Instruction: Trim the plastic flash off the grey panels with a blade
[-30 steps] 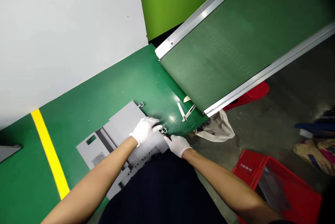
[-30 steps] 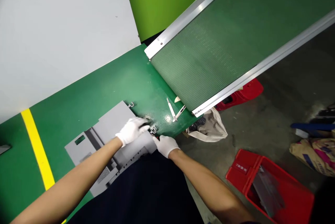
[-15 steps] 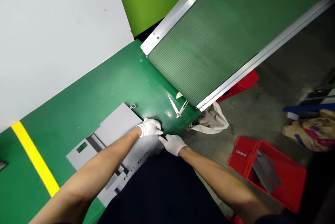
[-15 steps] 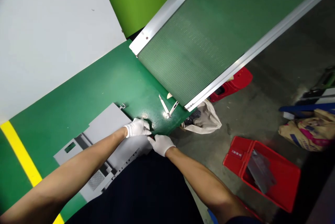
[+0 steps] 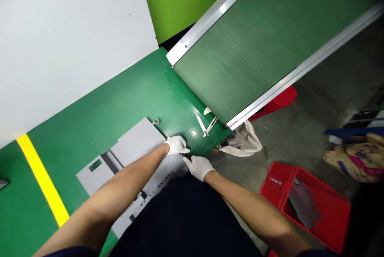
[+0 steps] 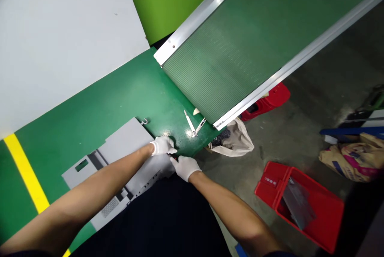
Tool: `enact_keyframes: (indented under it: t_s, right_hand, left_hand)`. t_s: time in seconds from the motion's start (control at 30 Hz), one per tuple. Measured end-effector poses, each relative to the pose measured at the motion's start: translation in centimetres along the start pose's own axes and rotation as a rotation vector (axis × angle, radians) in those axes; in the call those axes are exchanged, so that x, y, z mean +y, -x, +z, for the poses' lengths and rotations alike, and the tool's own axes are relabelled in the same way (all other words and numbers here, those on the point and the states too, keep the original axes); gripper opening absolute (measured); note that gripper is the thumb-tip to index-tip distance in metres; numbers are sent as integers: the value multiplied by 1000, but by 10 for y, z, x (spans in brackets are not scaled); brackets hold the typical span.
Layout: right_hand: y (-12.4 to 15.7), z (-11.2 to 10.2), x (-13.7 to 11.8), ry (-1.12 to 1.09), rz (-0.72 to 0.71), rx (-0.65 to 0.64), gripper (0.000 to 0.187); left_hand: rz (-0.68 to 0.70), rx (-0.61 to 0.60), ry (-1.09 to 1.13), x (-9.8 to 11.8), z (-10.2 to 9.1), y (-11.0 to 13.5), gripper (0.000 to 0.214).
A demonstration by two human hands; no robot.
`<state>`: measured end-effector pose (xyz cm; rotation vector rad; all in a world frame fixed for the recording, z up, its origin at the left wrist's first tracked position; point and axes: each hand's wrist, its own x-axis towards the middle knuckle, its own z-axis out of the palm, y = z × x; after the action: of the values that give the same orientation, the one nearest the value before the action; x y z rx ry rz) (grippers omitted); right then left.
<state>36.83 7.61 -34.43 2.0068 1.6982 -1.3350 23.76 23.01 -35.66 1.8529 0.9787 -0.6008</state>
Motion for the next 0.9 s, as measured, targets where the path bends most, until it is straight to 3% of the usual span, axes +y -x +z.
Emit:
enact_keyframes:
  t_s: [0.17, 0.3, 0.4, 0.5, 0.6, 0.7, 0.8, 0.9]
  right_hand:
    - [-4, -6, 1, -65, -31, -44, 67]
    - [-3, -10, 5, -75, 7, -44, 64]
    - [-2, -12, 11, -81, 58, -23, 71]
    - [-3, -15, 15, -106, 83, 0, 78]
    - [-14, -22, 7, -149, 64, 23, 78]
    - [-34, -33, -18, -172, 18, 22, 80]
    - [-60, -47, -53, -169, -34, 4, 81]
    - [-85, -61, -88, -148, -52, -19, 80]
  left_hand:
    - [276, 169, 471, -8, 3, 38, 39]
    - [251, 155, 742, 4, 4, 47, 47]
    - [203, 306, 948, 2, -8, 51, 44]
    - [203, 444, 1342, -18, -31, 63, 30]
    - [201, 402, 1826, -44, -53, 83, 17]
    - [254, 426, 2102, -67, -64, 104, 9]
    - [188, 555, 2057, -85, -68, 117, 18]
    - [-202, 819, 1395, -105, -73, 118, 31]
